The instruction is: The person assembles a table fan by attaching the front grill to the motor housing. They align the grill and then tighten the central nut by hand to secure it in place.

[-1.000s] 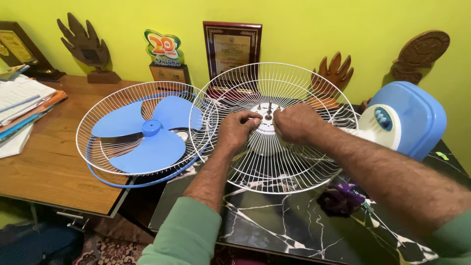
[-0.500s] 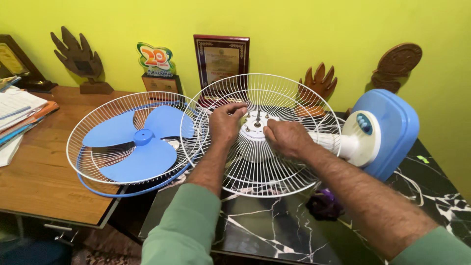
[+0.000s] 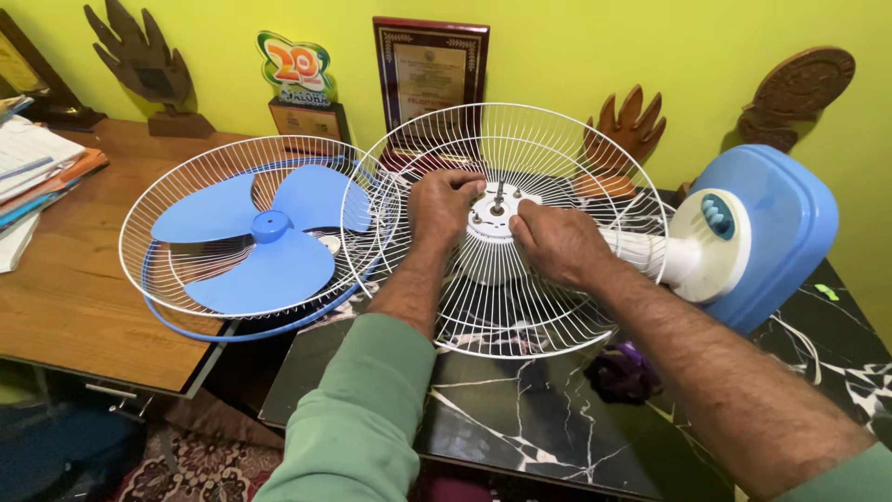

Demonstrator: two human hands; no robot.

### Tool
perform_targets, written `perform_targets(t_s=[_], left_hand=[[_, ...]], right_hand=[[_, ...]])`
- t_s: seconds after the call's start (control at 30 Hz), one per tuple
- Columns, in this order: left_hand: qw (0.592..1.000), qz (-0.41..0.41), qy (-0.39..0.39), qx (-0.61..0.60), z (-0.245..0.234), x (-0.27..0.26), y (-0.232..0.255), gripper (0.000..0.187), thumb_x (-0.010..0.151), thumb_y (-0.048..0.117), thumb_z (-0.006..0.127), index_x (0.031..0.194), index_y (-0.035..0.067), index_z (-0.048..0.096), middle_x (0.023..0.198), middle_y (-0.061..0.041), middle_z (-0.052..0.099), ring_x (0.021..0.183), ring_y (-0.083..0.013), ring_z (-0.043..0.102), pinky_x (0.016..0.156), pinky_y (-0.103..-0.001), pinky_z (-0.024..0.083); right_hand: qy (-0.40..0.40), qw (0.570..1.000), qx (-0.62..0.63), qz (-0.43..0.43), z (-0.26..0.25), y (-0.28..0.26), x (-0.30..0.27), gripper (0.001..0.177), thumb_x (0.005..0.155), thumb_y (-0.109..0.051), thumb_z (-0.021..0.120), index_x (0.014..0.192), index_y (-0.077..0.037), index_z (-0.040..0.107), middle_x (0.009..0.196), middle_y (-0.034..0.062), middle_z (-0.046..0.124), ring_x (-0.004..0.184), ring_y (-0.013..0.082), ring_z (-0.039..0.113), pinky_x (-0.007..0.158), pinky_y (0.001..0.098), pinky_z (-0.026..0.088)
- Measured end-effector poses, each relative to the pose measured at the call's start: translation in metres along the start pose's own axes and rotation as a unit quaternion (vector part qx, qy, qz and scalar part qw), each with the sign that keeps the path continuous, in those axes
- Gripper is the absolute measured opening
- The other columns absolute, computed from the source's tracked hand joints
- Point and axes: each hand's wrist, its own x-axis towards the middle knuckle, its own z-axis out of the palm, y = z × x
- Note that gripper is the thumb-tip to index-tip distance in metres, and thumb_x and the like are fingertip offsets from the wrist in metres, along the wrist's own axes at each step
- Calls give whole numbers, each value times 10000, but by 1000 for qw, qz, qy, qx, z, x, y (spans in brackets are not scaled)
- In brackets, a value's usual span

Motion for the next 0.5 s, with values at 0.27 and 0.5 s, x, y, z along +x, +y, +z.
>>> perform_targets(t_s=[0.27,0.5], left_hand=[[1000,18,-1,-10,3,-3,-5,142,851,199,774,985,172,810,1025,-20,761,805,-121,741,690,-256,647],[1000,17,7,-8,3,-2,-6,137,829,194,797,961,157,808,1007,-9,748,800,-114,732,695,-253,645]], right_hand=[[-1,1000,-2,6,2,2,1,387,1058,-355,405,1056,-38,627,829,181,708,788,351,699,819,535,536],[16,1000,7,0,7,5,0,380,1048,-356,413,1068,-41,625,859,180,708,798,353,700,823,532,545]])
